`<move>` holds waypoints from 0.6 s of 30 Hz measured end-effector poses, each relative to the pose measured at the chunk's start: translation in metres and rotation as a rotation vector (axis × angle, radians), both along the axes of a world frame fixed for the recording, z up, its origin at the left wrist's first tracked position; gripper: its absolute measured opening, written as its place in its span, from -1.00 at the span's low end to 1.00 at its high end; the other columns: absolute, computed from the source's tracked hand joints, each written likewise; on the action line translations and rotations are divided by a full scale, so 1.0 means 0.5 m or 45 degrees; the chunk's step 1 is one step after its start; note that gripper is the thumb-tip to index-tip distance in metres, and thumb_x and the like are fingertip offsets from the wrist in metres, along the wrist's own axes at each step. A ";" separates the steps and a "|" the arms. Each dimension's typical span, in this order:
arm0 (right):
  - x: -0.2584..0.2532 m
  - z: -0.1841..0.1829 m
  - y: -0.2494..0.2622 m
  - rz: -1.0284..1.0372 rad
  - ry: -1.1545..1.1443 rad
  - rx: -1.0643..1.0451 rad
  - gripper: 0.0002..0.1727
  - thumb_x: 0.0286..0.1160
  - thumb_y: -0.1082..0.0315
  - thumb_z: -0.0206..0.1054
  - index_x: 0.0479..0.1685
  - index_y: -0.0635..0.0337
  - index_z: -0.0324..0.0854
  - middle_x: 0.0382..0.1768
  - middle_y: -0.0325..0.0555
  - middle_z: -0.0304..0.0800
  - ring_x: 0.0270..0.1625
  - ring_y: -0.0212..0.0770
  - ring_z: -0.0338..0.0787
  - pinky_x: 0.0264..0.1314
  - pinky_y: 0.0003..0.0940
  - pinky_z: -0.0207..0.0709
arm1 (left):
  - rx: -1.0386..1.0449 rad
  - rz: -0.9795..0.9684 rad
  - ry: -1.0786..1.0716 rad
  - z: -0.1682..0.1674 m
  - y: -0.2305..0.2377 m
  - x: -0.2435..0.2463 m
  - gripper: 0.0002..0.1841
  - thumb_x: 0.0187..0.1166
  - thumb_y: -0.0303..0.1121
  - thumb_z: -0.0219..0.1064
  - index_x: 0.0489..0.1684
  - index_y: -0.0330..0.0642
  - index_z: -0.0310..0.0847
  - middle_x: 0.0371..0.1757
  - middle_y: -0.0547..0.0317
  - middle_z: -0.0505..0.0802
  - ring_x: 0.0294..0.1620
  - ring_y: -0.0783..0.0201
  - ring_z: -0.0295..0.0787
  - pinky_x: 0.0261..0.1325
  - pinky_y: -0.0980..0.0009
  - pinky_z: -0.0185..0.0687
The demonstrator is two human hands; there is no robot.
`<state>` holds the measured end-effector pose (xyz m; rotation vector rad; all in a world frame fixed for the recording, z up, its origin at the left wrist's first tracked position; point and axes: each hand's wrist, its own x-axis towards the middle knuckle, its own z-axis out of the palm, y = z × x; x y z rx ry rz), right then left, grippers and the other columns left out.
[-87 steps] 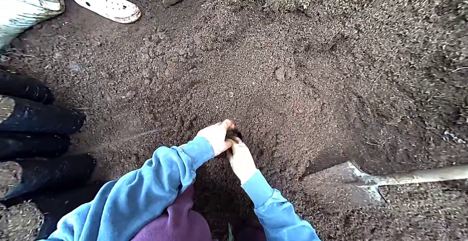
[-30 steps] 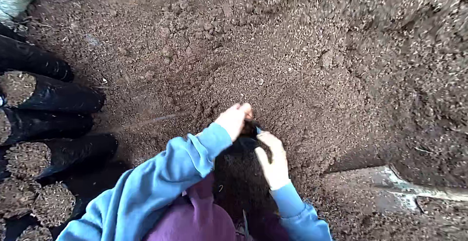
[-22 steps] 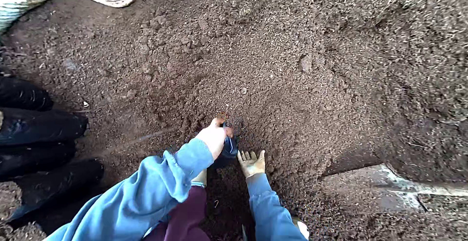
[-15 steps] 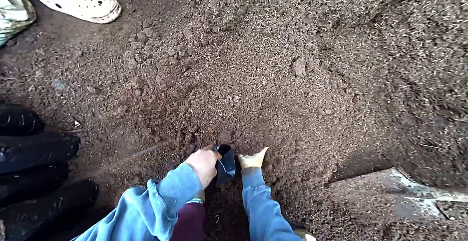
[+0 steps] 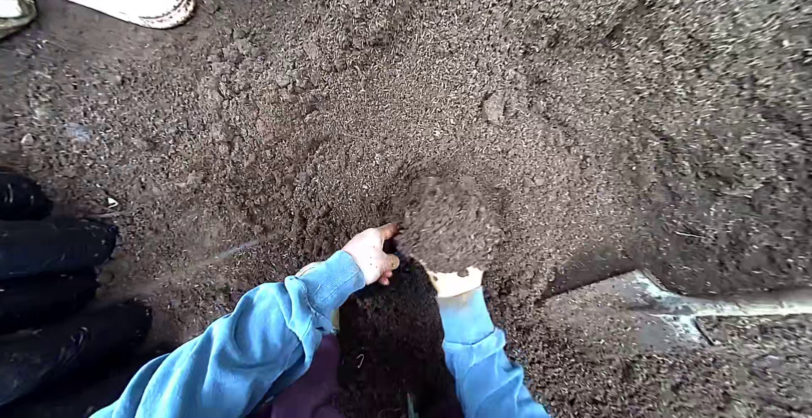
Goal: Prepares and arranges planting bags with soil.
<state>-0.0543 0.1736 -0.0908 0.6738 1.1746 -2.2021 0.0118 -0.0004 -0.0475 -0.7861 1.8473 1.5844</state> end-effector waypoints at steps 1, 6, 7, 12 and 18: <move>0.016 -0.004 0.001 0.018 -0.053 -0.144 -0.40 0.83 -0.22 -0.36 -0.02 -0.03 0.51 -0.30 -0.20 0.81 -0.19 -0.21 0.85 -0.16 -0.12 0.76 | -0.019 0.002 0.011 -0.002 0.005 0.005 -0.36 0.71 -0.46 0.30 0.80 -0.19 0.20 0.02 -0.17 0.79 -0.33 0.22 0.81 -0.07 0.28 0.79; 0.061 0.003 -0.001 0.108 -0.127 -0.160 -0.25 0.72 -0.40 -0.45 0.15 -0.05 0.48 -0.16 -0.21 0.78 -0.07 -0.25 0.80 -0.10 -0.15 0.72 | -0.205 -0.028 -0.031 0.002 0.013 0.034 -0.28 0.59 -0.51 0.37 0.79 -0.26 0.16 -0.01 -0.16 0.80 -0.32 0.16 0.82 -0.05 0.21 0.78; 0.054 0.006 0.008 0.199 -0.078 -0.209 -0.22 0.72 -0.42 -0.43 0.27 -0.03 0.47 -0.03 -0.17 0.75 0.04 -0.21 0.78 0.01 -0.11 0.70 | -0.234 -0.048 0.004 0.002 0.014 0.040 -0.29 0.61 -0.47 0.40 0.78 -0.25 0.19 0.11 -0.17 0.79 -0.30 0.15 0.83 -0.05 0.20 0.79; 0.015 0.070 -0.006 0.749 0.242 0.127 -0.33 0.89 -0.14 -0.44 0.62 0.01 0.35 0.30 -0.08 0.72 0.28 -0.18 0.75 0.29 -0.14 0.67 | -0.340 -0.255 0.119 0.006 0.034 0.045 -0.28 0.62 -0.43 0.41 0.82 -0.22 0.20 0.83 -0.11 0.32 0.07 0.09 0.85 0.15 0.14 0.78; 0.041 0.101 -0.035 2.000 1.171 1.154 -0.51 0.75 0.46 -0.06 0.60 0.29 0.47 0.71 0.18 0.35 0.79 -0.03 0.32 0.85 -0.16 0.15 | -0.367 -0.270 0.139 0.003 0.031 0.048 -0.15 0.58 -0.42 0.45 0.91 -0.12 0.06 0.94 0.05 0.12 0.45 0.01 0.71 0.33 0.05 0.72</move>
